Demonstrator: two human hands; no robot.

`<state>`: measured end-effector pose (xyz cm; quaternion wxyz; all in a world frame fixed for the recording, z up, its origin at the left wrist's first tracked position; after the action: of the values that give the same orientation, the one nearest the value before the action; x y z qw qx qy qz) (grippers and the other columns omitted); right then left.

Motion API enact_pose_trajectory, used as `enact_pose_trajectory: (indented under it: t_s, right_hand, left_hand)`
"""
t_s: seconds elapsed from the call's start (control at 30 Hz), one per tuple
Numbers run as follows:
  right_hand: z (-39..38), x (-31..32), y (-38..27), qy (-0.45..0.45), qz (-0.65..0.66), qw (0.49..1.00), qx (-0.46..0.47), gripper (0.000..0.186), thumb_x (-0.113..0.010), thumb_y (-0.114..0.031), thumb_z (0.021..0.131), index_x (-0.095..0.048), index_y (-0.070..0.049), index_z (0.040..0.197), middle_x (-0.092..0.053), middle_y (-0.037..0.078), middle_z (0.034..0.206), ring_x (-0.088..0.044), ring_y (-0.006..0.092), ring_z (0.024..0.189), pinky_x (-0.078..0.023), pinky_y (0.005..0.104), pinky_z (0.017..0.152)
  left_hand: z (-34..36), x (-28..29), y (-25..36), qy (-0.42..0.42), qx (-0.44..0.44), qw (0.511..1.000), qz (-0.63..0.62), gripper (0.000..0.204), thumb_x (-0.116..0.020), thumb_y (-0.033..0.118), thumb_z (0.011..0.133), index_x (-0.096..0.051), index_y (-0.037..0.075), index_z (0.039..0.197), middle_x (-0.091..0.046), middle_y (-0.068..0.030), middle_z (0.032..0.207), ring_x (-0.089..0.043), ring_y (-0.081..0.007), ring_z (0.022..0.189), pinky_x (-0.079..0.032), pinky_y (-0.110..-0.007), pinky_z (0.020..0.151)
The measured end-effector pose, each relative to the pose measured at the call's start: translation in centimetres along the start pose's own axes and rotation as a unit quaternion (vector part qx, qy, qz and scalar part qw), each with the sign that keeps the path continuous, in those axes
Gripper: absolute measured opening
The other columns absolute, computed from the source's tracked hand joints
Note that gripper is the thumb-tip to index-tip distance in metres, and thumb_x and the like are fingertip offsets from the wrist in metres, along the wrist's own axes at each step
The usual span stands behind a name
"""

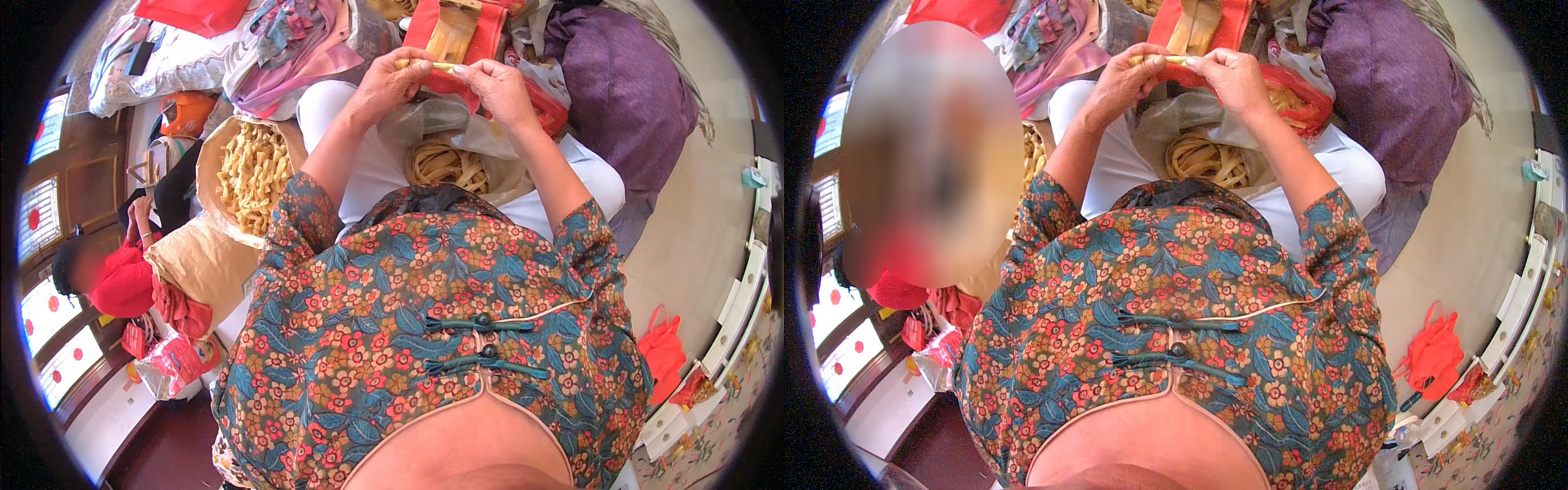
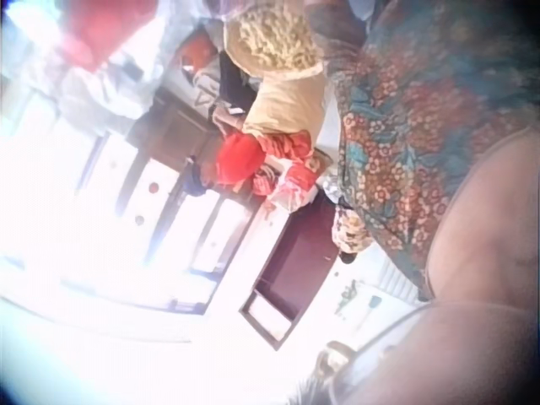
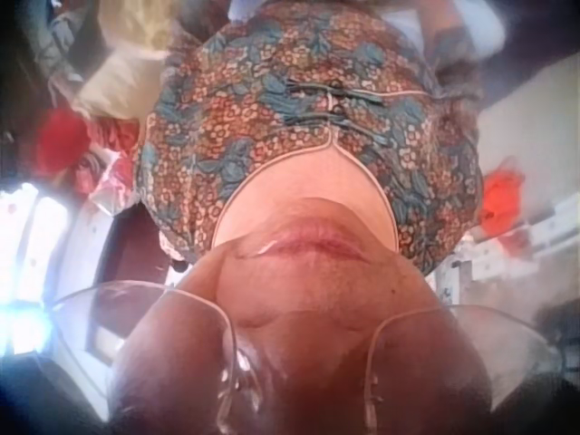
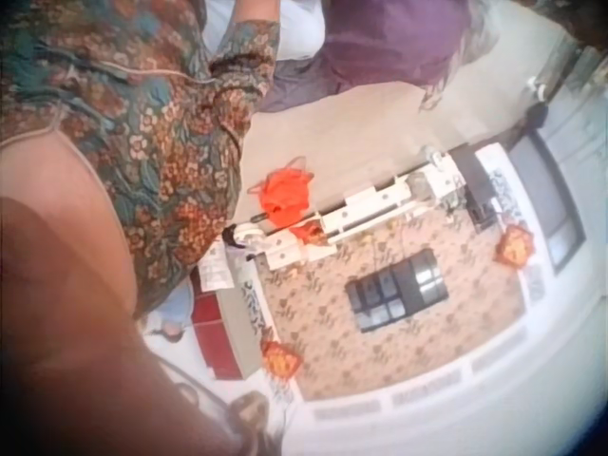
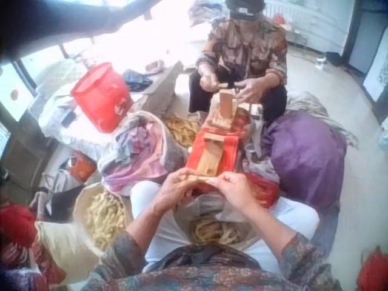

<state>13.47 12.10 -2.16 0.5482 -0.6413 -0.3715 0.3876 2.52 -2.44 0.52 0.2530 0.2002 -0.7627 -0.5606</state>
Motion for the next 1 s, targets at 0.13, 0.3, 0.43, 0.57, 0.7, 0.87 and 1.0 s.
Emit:
enact_pose_trajectory:
  t_s: [0.13, 0.3, 0.43, 0.57, 0.7, 0.87, 1.0]
  right_hand:
    - [1.5, 0.0, 0.0, 0.007, 0.021, 1.000, 0.013, 0.021, -0.061, -0.023, 0.083, -0.060, -0.006, 0.072, -0.041, -0.009, 0.055, -0.031, 0.0008, 0.047, -0.022, 0.0195, 0.043]
    - [3.6, 0.8, 0.3, 0.044, -0.008, 0.999, 0.022, 0.025, -0.064, -0.024, 0.080, -0.064, -0.001, 0.070, -0.049, -0.004, 0.054, -0.039, 0.0038, 0.051, -0.032, 0.0245, 0.046]
    - [5.0, 1.1, 0.3, 0.057, -0.012, 0.998, 0.023, 0.025, -0.064, -0.023, 0.079, -0.064, 0.001, 0.072, -0.053, -0.002, 0.056, -0.041, 0.0039, 0.053, -0.034, 0.0240, 0.047]
    - [6.7, 0.9, 1.8, 0.100, -0.080, 0.988, 0.086, 0.027, -0.064, -0.027, 0.077, -0.064, 0.000, 0.074, -0.061, 0.007, 0.062, -0.054, 0.0152, 0.054, -0.042, 0.0296, 0.054]
    - [6.7, 0.9, 4.1, 0.119, -0.239, 0.963, 0.047, 0.028, -0.060, -0.031, 0.077, -0.064, -0.003, 0.077, -0.063, 0.017, 0.075, -0.061, 0.0313, 0.069, -0.046, 0.0389, 0.063]
    - [2.8, 1.0, 2.5, 0.123, -0.296, 0.947, 0.031, 0.030, -0.056, -0.035, 0.081, -0.063, -0.007, 0.085, -0.063, 0.017, 0.078, -0.060, 0.0360, 0.078, -0.046, 0.0445, 0.066]
    - [-1.8, -1.0, -2.1, 0.132, -0.318, 0.889, 0.302, 0.016, -0.057, -0.026, 0.082, -0.064, -0.011, 0.085, -0.063, 0.009, 0.077, -0.059, 0.0286, 0.080, -0.044, 0.0411, 0.069]
  left_hand:
    - [2.1, 0.5, 0.0, 0.027, -0.027, 0.997, 0.067, 0.020, -0.058, 0.025, 0.087, -0.059, 0.009, 0.099, -0.048, 0.0057, 0.063, -0.041, -0.0015, 0.054, -0.032, -0.015, 0.047]
    - [4.4, 0.3, 0.5, 0.076, -0.128, 0.976, 0.159, 0.023, -0.060, 0.027, 0.086, -0.062, 0.007, 0.097, -0.051, 0.0035, 0.064, -0.045, -0.0040, 0.056, -0.035, -0.019, 0.047]
    - [5.7, 0.9, 0.7, 0.074, -0.042, 0.985, 0.152, 0.021, -0.061, 0.024, 0.084, -0.064, 0.006, 0.094, -0.052, 0.0038, 0.064, -0.045, -0.0033, 0.057, -0.036, -0.019, 0.049]
    - [7.1, 1.3, 0.2, 0.080, 0.028, 0.979, 0.186, 0.028, -0.059, 0.028, 0.084, -0.063, 0.003, 0.094, -0.059, -0.0049, 0.069, -0.056, -0.0134, 0.063, -0.043, -0.025, 0.056]
    - [7.1, -0.3, 0.7, 0.113, -0.022, 0.872, 0.476, 0.041, -0.053, 0.039, 0.082, -0.058, -0.001, 0.088, -0.059, -0.0276, 0.094, -0.056, -0.0402, 0.094, -0.044, -0.045, 0.078]
    - [3.2, 0.2, -0.4, 0.143, -0.012, 0.930, 0.337, 0.041, -0.062, 0.038, 0.079, -0.060, -0.002, 0.083, -0.062, -0.0166, 0.077, -0.060, -0.0252, 0.072, -0.046, -0.034, 0.063]
    - [-1.2, -1.7, -2.1, 0.055, 0.116, 0.989, 0.080, 0.032, -0.060, 0.038, 0.082, -0.061, 0.006, 0.077, -0.053, 0.0015, 0.062, -0.047, -0.0074, 0.053, -0.036, -0.023, 0.047]
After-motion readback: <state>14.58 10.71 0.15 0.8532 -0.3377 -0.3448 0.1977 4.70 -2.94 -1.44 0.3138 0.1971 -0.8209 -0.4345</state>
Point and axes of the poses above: each hand's wrist, its own z-axis towards the middle knuckle, its own x-axis out of the back of the hand, y = z × x, the point moved 3 cm from there along z, towards the middle knuckle
